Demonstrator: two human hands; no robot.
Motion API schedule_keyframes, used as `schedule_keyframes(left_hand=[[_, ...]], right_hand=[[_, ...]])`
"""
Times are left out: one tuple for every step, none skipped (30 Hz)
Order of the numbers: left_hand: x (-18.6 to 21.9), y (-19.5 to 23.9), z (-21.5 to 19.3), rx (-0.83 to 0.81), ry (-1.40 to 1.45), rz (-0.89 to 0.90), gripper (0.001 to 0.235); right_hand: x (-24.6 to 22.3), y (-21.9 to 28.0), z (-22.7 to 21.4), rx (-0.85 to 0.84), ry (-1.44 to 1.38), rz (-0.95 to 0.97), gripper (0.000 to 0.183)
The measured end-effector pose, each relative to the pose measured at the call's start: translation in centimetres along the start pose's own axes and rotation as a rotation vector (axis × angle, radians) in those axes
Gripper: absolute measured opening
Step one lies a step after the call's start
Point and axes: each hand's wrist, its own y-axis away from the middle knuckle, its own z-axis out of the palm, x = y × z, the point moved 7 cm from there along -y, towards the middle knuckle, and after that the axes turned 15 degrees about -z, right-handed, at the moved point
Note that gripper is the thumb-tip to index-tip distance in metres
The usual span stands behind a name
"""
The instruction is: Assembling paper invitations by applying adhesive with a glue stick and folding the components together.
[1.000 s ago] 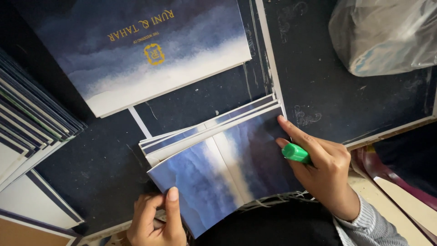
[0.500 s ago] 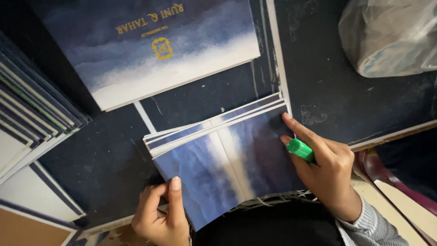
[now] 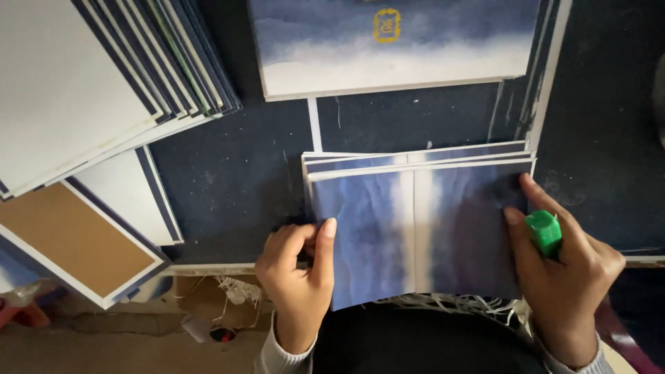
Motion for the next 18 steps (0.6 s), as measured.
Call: schedule_keyframes(left_hand=[[0.0,-0.1,-0.1,0.001,0.001,-0.001,0.028],[0.0,-0.1,-0.1,-0.005,-0.016,-0.011,0.029],[0.0,-0.2,-0.1,-0.011,-0.032,-0.020,0.031],[0.1,-0.3,-0.2,-0.010,-0.030,-0.021,0.031],[0.1,-0.5,-0.2,-0.023,-0.022,-0.034,0.032],[0.2,-0.6,-0.2,-0.037,-0.014,-0.047,0.032],[0.3,-0.6,-0.3,-0.035,-0.014,-0.047,0.032],[0.4,-0.7,-0.3,-0.049,0.002,-0.063,0.034],[0.5,-0.8,-0.2,-0.064,0.018,-0.077,0.036],[0.5,-0.7,-0.1,-0.064,0.019,-0.075,0.036],[0.6,-0.6,-0.1,-0.043,0.024,-0.055,0.034],[0.7,-0.4,-0.2,-0.022,0.029,-0.035,0.032],[0.5,-0.3,0.0,-0.025,0.030,-0.034,0.032],[0.3,-0.2,0.1,-0.009,0.030,-0.031,0.031],[0.1,-0.1,0.1,0.007,0.032,-0.028,0.031],[0.2,-0.1,0.1,0.006,0.034,-0.028,0.031],[0.3,-0.1,0.1,0.001,0.037,-0.035,0.032],[0.3,-0.1,0.1,-0.005,0.041,-0.042,0.034]], right_hand=[[-0.1,-0.1,0.0,-0.001,0.000,-0.001,0.035],[-0.2,-0.2,0.0,-0.006,-0.011,-0.007,0.037],[-0.3,-0.3,-0.1,-0.009,-0.022,-0.013,0.038],[-0.5,-0.5,-0.1,-0.009,-0.022,-0.015,0.038],[-0.6,-0.6,-0.2,-0.013,-0.035,-0.009,0.038],[-0.7,-0.7,-0.2,-0.016,-0.048,-0.002,0.038],[-1.1,-1.1,-0.3,-0.015,-0.049,-0.004,0.038],[-1.4,-1.4,-0.4,-0.026,-0.064,-0.004,0.038],[-1.7,-1.6,-0.5,-0.036,-0.078,-0.004,0.038],[-1.7,-1.6,-0.5,-0.035,-0.077,-0.004,0.038],[-1.5,-1.4,-0.4,-0.036,-0.064,0.015,0.038],[-1.3,-1.3,-0.4,-0.036,-0.051,0.033,0.037],[-1.4,-1.5,-0.5,-0.036,-0.050,0.036,0.037],[-1.7,-1.7,-0.5,-0.038,-0.071,0.003,0.038],[-2.0,-2.0,-0.6,-0.039,-0.092,-0.030,0.039],[-2.0,-1.9,-0.6,-0.039,-0.090,-0.029,0.039],[-1.9,-1.8,-0.5,-0.036,-0.110,-0.018,0.040],[-1.8,-1.8,-0.5,-0.032,-0.129,-0.006,0.041]])
